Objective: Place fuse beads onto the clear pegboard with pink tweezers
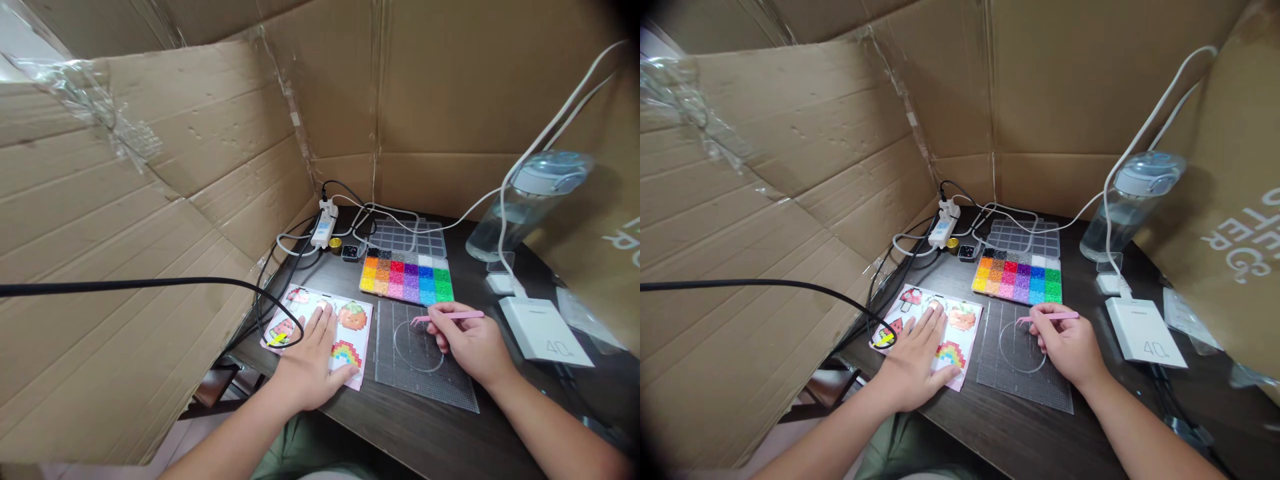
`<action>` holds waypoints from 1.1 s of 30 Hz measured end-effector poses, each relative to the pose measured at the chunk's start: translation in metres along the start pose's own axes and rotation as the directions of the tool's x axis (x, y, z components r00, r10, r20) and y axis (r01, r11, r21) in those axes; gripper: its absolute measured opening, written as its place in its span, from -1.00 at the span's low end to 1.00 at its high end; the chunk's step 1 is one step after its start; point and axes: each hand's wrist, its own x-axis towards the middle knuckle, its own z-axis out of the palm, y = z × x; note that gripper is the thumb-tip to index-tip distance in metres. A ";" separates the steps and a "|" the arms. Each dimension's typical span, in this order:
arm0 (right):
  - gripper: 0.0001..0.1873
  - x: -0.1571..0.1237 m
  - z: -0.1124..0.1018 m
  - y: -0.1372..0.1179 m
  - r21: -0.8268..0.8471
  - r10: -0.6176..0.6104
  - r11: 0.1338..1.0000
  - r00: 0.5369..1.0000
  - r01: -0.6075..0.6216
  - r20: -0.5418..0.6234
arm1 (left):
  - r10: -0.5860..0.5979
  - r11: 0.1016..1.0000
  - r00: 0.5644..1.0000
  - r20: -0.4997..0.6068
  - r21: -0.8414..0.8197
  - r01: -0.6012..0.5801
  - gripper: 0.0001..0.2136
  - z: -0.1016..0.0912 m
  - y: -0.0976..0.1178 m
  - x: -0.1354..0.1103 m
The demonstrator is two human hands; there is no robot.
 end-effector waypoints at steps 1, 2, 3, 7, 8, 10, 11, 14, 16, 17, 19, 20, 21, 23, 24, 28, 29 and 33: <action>-0.54 0.000 -0.001 0.000 0.004 0.000 1.000 1.000 0.000 -0.002 | 0.004 1.000 1.000 -0.004 -0.005 -0.004 -0.14 0.000 0.000 0.000; -0.54 0.001 -0.002 0.000 0.004 0.000 1.000 1.000 0.000 0.003 | 0.005 1.000 1.000 -0.008 -0.013 -0.005 -0.15 0.000 0.000 0.001; -0.54 0.001 -0.003 0.000 0.001 0.000 1.000 1.000 0.000 0.013 | 0.002 1.000 1.000 -0.011 -0.024 -0.002 -0.15 0.000 0.001 0.002; -0.55 0.004 -0.007 0.002 -0.003 -0.004 1.000 1.000 0.004 0.021 | -0.022 0.998 0.999 0.023 -0.056 0.024 -0.15 -0.002 0.003 0.003; -0.55 0.004 -0.007 0.002 0.002 -0.003 1.000 1.000 0.003 0.019 | -0.026 0.998 0.999 0.033 -0.060 0.028 -0.14 -0.002 0.004 0.003; -0.55 0.003 -0.007 0.002 0.004 0.004 1.000 1.000 -0.004 0.014 | -0.027 0.998 0.999 0.039 -0.062 0.030 -0.13 -0.002 0.005 0.003; -0.56 0.003 -0.007 0.002 0.001 0.007 1.000 1.000 -0.007 0.010 | -0.026 0.998 0.999 0.038 -0.062 0.029 -0.14 -0.002 0.005 0.003; -0.62 0.001 -0.007 0.001 -0.015 0.019 1.000 1.000 -0.019 -0.016 | -0.016 0.998 1.000 0.024 -0.060 0.017 -0.16 -0.002 0.006 0.002; -0.65 0.001 -0.006 0.000 -0.025 0.032 0.999 0.999 -0.033 -0.019 | -0.011 0.998 1.000 0.018 -0.061 0.012 -0.18 -0.002 0.006 0.001; -0.66 0.001 -0.006 -0.001 -0.029 0.036 0.999 0.999 -0.036 -0.021 | -0.007 0.998 1.000 0.013 -0.064 0.008 -0.19 -0.002 0.006 0.001; -0.68 0.000 -0.006 -0.002 -0.028 0.031 0.999 0.999 -0.032 -0.032 | 0.001 0.998 1.000 0.004 -0.070 0.000 -0.20 -0.002 0.006 0.001; -0.69 0.001 -0.006 -0.002 -0.025 0.026 0.999 0.999 -0.027 -0.038 | 0.005 0.997 1.000 0.000 -0.071 -0.005 -0.20 -0.003 0.006 0.001; -0.69 0.001 -0.006 -0.003 -0.020 0.028 0.999 0.999 -0.029 -0.036 | 0.008 0.997 1.000 -0.003 -0.072 -0.008 -0.21 -0.003 0.006 0.002; -0.69 0.001 -0.007 -0.004 -0.007 0.050 0.999 0.998 -0.050 -0.031 | 0.011 0.997 1.000 -0.003 -0.073 -0.011 -0.21 -0.003 0.006 0.003; -0.68 0.001 -0.007 -0.004 -0.003 0.066 0.998 0.997 -0.066 -0.032 | 0.011 0.997 1.000 -0.012 -0.073 -0.012 -0.20 -0.003 0.007 0.003; -0.63 0.001 -0.008 -0.004 -0.036 0.100 0.994 0.993 -0.102 -0.063 | 0.079 0.994 0.970 -0.230 -0.055 -0.094 -0.24 0.003 0.008 -0.006; -0.61 0.000 -0.008 -0.003 -0.054 0.094 0.994 0.993 -0.098 -0.071 | 0.133 0.987 0.937 -0.323 -0.040 -0.154 -0.29 0.006 0.008 -0.011; -0.57 0.001 -0.009 0.000 -0.119 0.065 0.990 0.992 -0.077 -0.107 | 0.330 0.928 0.781 -0.530 0.031 -0.371 -0.44 0.017 0.010 -0.037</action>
